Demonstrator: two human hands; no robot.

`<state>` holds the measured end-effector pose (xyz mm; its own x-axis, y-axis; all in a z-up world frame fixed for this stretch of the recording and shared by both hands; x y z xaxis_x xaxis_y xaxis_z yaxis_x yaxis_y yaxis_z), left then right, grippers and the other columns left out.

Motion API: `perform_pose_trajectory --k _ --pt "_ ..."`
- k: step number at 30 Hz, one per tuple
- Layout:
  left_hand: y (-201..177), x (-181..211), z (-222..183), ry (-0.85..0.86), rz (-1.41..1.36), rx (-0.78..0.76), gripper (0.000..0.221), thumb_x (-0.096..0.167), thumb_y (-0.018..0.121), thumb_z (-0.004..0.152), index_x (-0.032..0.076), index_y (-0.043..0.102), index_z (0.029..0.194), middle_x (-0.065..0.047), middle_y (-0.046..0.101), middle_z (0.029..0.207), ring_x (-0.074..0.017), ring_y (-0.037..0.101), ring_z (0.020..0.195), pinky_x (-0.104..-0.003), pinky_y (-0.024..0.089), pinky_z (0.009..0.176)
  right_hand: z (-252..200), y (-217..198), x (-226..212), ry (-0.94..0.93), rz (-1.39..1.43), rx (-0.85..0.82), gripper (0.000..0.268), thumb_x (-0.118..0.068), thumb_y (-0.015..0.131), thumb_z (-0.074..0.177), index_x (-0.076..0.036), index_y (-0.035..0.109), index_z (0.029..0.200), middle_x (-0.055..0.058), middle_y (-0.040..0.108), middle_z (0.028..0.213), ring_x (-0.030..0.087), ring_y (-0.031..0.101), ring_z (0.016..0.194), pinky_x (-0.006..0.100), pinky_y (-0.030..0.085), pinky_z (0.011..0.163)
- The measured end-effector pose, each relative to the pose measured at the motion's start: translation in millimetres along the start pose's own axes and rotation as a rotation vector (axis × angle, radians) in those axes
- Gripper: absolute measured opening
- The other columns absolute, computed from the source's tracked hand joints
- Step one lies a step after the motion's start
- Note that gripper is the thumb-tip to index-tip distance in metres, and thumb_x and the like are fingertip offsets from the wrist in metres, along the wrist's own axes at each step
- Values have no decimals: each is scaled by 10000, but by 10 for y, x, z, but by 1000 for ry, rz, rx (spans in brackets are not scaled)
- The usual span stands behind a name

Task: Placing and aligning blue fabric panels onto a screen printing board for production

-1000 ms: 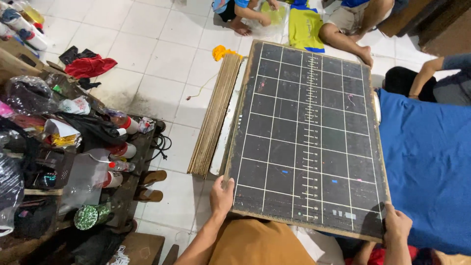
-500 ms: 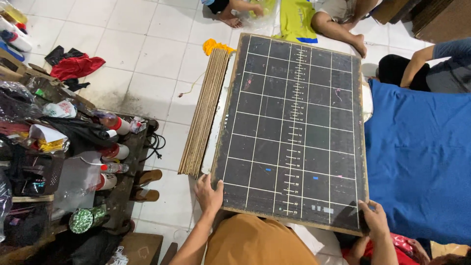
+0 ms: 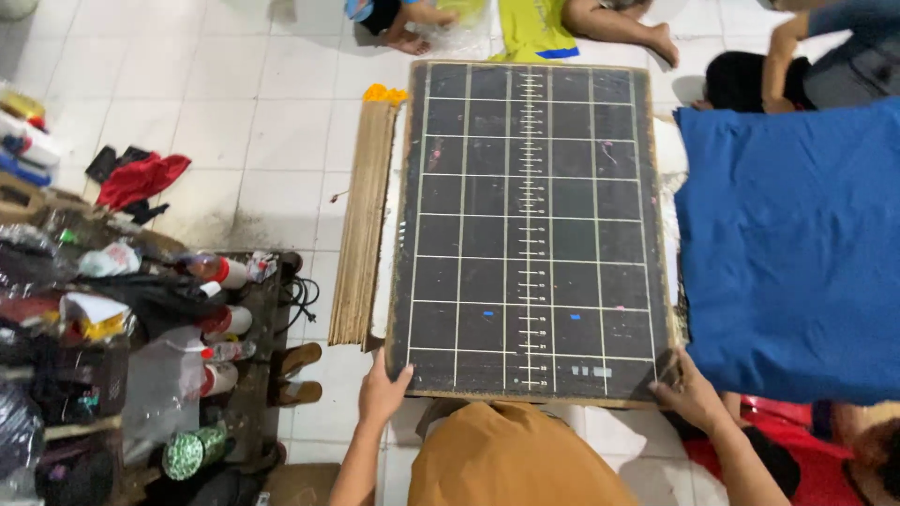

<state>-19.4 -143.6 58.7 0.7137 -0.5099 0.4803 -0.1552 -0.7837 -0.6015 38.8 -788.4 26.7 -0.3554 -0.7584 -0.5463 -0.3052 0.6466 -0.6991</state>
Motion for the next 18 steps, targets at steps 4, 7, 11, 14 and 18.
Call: perform_pose_trajectory --k 4,7,11,14,18 --pt "126 -27 -162 141 226 -117 1382 470 920 761 125 -80 1652 -65 58 1744 -253 152 1594 -429 294 1237 -378 301 108 -164 -271 -9 1425 -304 1012 519 -187 163 1657 300 347 1483 443 406 1407 407 337 1205" --pt "259 -277 175 473 389 150 1384 481 981 640 -61 150 1605 -275 360 1599 -409 416 1438 -459 406 1141 -432 288 -119 -195 -420 201 1158 -323 923 598 -135 356 1589 290 537 1270 489 516 1206 513 468 1031" --pt "176 -159 44 301 480 50 1297 517 934 713 21 161 1629 -195 385 1606 -373 452 1425 -469 498 1080 -520 244 -181 -200 -394 218 1110 -285 911 643 -183 361 1601 301 476 1386 531 505 1261 529 527 930" --pt "146 -74 37 364 508 148 1259 521 953 630 -1 293 1566 -232 560 1448 -428 596 1245 -512 527 952 -514 197 -241 -173 -385 210 1074 -397 885 656 -170 394 1583 288 561 1271 476 602 1123 506 534 907" --pt "54 -30 19 288 537 126 1213 551 915 675 35 307 1589 -208 603 1396 -410 596 1252 -495 546 943 -526 250 -260 -202 -403 266 1184 -413 940 624 -212 334 1621 345 504 1332 587 538 1184 579 520 860"
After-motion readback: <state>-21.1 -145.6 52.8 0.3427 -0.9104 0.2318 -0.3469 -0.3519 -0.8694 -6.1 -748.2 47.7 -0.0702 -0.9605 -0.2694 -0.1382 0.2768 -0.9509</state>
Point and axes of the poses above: each hand's wrist, its own z-axis towards the middle knuckle, its own y-axis out of the palm, x = y × z, the point moved 8 cm from there along z, towards the middle knuckle
